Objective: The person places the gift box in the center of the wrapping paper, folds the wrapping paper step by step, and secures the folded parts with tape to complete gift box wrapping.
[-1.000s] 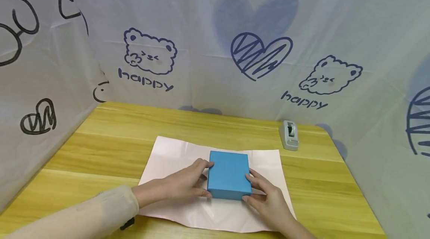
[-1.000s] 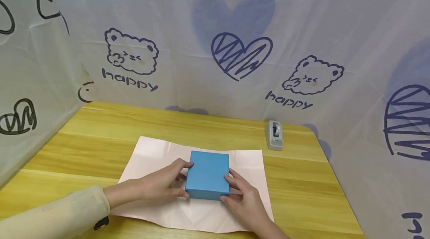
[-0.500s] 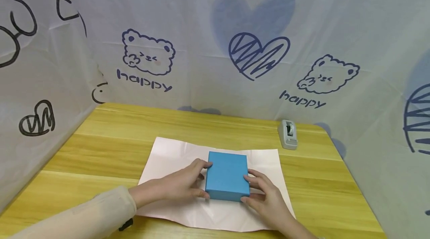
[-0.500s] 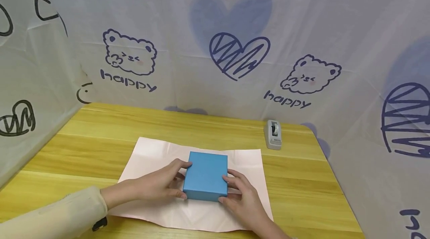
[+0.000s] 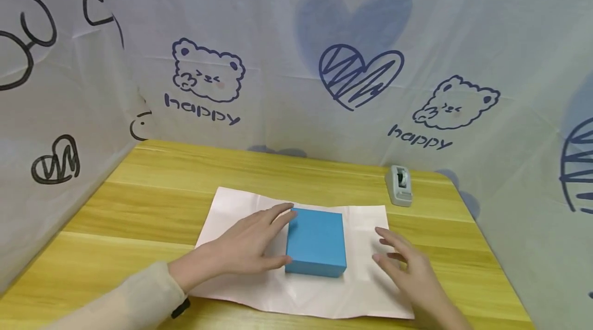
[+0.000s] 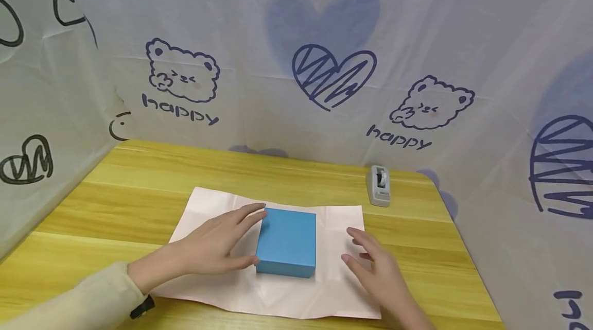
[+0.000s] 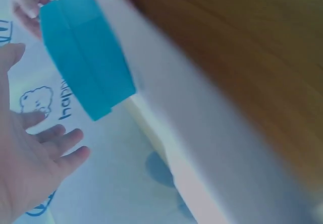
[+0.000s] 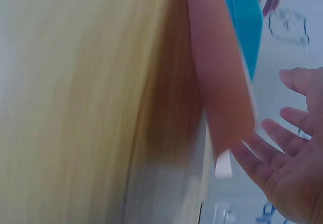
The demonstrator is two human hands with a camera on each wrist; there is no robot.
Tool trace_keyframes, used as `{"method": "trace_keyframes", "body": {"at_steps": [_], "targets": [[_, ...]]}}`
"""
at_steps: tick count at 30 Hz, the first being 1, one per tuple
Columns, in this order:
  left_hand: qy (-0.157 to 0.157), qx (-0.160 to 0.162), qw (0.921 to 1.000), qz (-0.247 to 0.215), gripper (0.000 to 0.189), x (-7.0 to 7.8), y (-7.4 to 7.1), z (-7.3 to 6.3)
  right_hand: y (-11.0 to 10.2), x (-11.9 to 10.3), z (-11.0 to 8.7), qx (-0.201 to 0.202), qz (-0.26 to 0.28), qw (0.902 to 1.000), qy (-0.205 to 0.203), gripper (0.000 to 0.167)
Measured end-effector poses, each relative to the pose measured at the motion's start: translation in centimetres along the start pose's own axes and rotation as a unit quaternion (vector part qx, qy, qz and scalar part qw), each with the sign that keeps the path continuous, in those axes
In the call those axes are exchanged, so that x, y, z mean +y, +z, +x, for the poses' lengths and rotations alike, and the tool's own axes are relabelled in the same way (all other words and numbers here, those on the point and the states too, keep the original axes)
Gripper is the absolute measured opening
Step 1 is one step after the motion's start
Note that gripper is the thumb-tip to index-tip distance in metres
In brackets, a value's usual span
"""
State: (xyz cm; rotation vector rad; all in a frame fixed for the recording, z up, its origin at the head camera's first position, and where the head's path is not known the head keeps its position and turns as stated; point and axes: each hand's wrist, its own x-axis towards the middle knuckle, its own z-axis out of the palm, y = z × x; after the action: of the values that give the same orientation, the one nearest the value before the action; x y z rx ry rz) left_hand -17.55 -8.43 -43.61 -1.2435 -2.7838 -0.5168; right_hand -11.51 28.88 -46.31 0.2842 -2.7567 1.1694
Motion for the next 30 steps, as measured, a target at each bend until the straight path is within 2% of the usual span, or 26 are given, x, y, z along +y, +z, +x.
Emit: {"method": "trace_keyframes", "body": {"at_steps": [3, 7, 12, 17, 22, 30], "targets": [[0.034, -0.006, 0.9992, 0.023, 0.086, 0.4, -0.1, 0.5, -0.9, 1.1, 0.3, 0.008, -0.013, 0.9999, -0.001, 0.052], [0.064, -0.039, 0.9962, 0.046, 0.08, 0.7, 0.4, 0.8, -1.6, 2.1, 0.6, 0.004, -0.019, 0.9998, -0.001, 0.053], [0.068, -0.081, 0.993, 0.053, 0.072, 1.0, 1.1, 0.8, -2.0, 3.1, 0.6, -0.025, -0.019, 0.9981, 0.053, 0.054], [0.073, -0.096, 0.9908, 0.061, 0.064, 1.1, 1.4, 0.7, -2.0, 3.5, 0.6, -0.047, -0.028, 0.9934, 0.1, 0.055], [0.083, -0.097, 0.989, 0.076, 0.062, 1.2, 1.7, 0.6, -1.9, 3.4, 0.7, -0.052, -0.028, 0.9913, 0.117, 0.056], [0.101, -0.082, 0.9819, 0.138, 0.061, 1.3, 1.7, 0.6, -1.7, 2.6, 1.2, -0.001, 0.042, 0.9923, 0.116, 0.057]]}}
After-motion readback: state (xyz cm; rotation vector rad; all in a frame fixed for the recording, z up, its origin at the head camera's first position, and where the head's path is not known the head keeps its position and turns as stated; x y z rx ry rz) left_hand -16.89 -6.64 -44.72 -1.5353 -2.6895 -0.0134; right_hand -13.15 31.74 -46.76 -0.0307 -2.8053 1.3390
